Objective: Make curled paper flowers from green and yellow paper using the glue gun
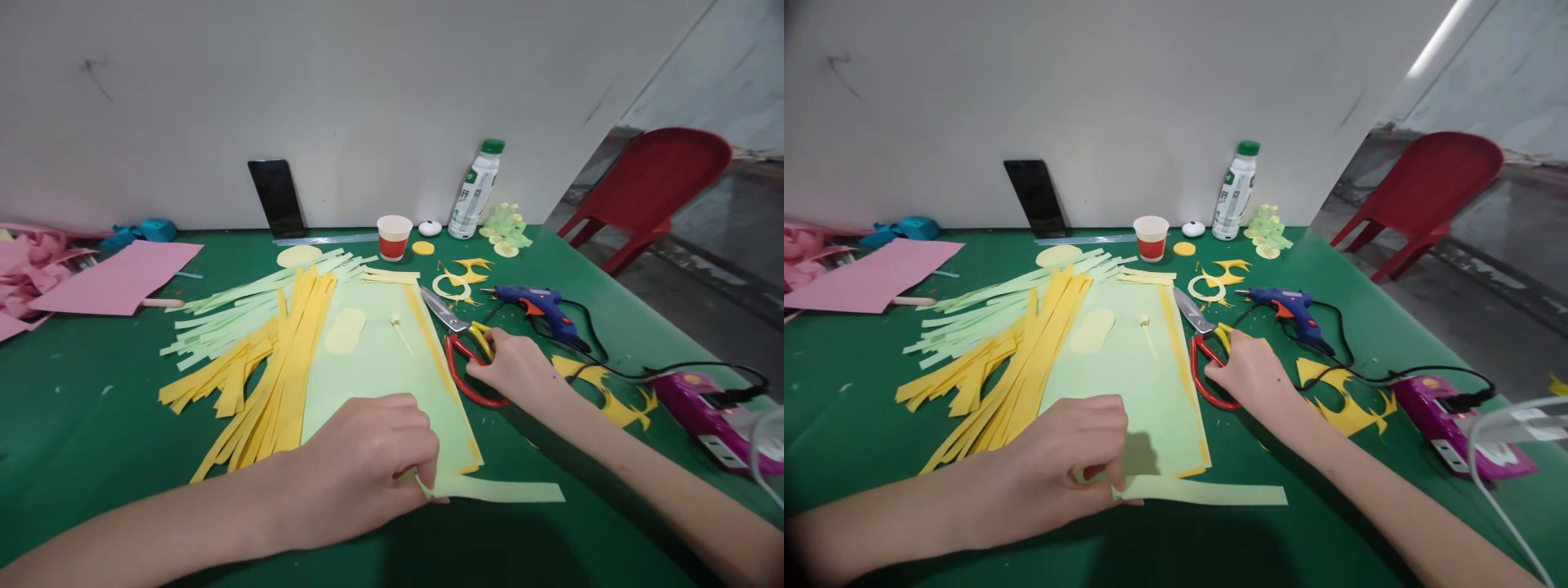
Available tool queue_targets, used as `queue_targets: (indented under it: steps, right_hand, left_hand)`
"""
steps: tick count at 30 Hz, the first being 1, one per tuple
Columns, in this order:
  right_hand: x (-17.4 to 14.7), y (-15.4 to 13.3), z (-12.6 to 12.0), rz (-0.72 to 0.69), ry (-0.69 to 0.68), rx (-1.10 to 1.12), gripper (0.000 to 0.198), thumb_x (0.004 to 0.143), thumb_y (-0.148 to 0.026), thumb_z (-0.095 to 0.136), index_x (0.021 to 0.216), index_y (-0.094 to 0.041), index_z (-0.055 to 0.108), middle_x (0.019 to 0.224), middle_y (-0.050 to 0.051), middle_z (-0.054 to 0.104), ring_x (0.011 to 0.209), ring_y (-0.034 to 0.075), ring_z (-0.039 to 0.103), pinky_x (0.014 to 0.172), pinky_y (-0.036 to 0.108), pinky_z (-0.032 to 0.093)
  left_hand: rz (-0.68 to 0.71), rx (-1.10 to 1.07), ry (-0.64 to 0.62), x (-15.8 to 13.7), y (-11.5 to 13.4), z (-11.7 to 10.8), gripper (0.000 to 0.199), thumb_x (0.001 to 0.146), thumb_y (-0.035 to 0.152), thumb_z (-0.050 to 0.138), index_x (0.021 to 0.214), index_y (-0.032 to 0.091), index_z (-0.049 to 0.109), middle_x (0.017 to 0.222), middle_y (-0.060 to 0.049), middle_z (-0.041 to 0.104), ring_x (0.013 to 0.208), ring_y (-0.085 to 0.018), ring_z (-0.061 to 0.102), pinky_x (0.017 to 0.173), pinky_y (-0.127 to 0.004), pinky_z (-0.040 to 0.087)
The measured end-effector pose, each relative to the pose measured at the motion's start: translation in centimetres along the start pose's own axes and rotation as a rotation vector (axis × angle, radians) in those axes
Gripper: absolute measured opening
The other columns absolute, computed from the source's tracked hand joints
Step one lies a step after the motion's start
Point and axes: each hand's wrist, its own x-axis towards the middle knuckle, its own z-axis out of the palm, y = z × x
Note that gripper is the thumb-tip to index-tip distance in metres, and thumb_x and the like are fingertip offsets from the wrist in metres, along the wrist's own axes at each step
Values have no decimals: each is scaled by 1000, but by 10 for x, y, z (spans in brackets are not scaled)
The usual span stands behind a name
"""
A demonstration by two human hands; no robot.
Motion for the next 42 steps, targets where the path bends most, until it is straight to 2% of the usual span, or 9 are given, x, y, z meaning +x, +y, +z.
queue_targets:
  steps: [2,5,7,9,11,16,28,35,42]
  right_hand:
    - [3,-5,-2,-30,1,-13,21,73,-26,47,78,-9,59,64,11,58,55,20,54,45,27,30]
    - [-3,-16,-18,-127,48,12,24,80,-26,44,88,-10,60,100,16,57,65,18,55,51,28,34]
    - [-12,-28,-33,-275,33,172,24,84,-31,43,95,-16,59,112,10,53,72,13,55,60,27,41]
    - [-21,-41,-47,-481,-171,586,21,82,-33,47,91,-19,60,106,6,57,74,11,54,65,24,44]
    - [-28,-55,-53,-557,-393,844,17,78,-33,54,84,-18,60,93,3,60,73,10,53,65,23,44]
    - [-31,-74,-50,-480,-457,976,9,71,-26,58,72,-17,58,72,0,57,62,9,46,61,23,42]
    - [-21,-68,-39,-428,-466,1080,12,71,-29,64,73,-17,65,77,1,62,67,10,49,62,24,41]
    - [-9,-61,-41,-362,-686,1015,15,65,-30,69,69,-17,63,69,-2,56,60,8,44,54,22,36]
    - [-14,-63,-37,-366,-703,1045,18,66,-32,69,76,-19,62,68,-3,52,66,10,47,62,24,39]
  left_hand:
    - [-17,16,21,0,-1,-2,22,71,-1,56,62,16,46,59,6,44,59,-8,39,52,-18,29]
    - [-76,52,103,1,-5,-7,21,70,-2,57,61,15,48,57,6,43,59,-8,40,51,-18,29]
    - [-110,91,170,3,-9,-11,22,69,-1,59,59,15,48,56,6,41,58,-7,39,50,-17,28]
    - [-105,130,228,5,-13,-14,22,70,0,61,59,15,49,56,7,42,57,-7,39,51,-17,28]
    - [-69,168,277,7,-15,-17,21,71,1,61,60,15,50,57,7,46,58,-7,40,53,-18,30]
    - [12,240,378,8,-17,-20,21,76,7,60,60,14,50,55,6,49,58,-8,39,58,-21,32]
    - [33,176,383,9,-30,-21,9,77,9,63,70,13,62,56,3,53,59,-9,43,58,-23,37]
    - [165,128,200,11,-39,-26,15,84,14,57,77,13,70,58,-1,55,60,-12,43,56,-24,37]
    - [-73,5,368,12,-34,-21,15,76,21,67,62,15,66,50,4,43,57,-10,39,50,-21,34]
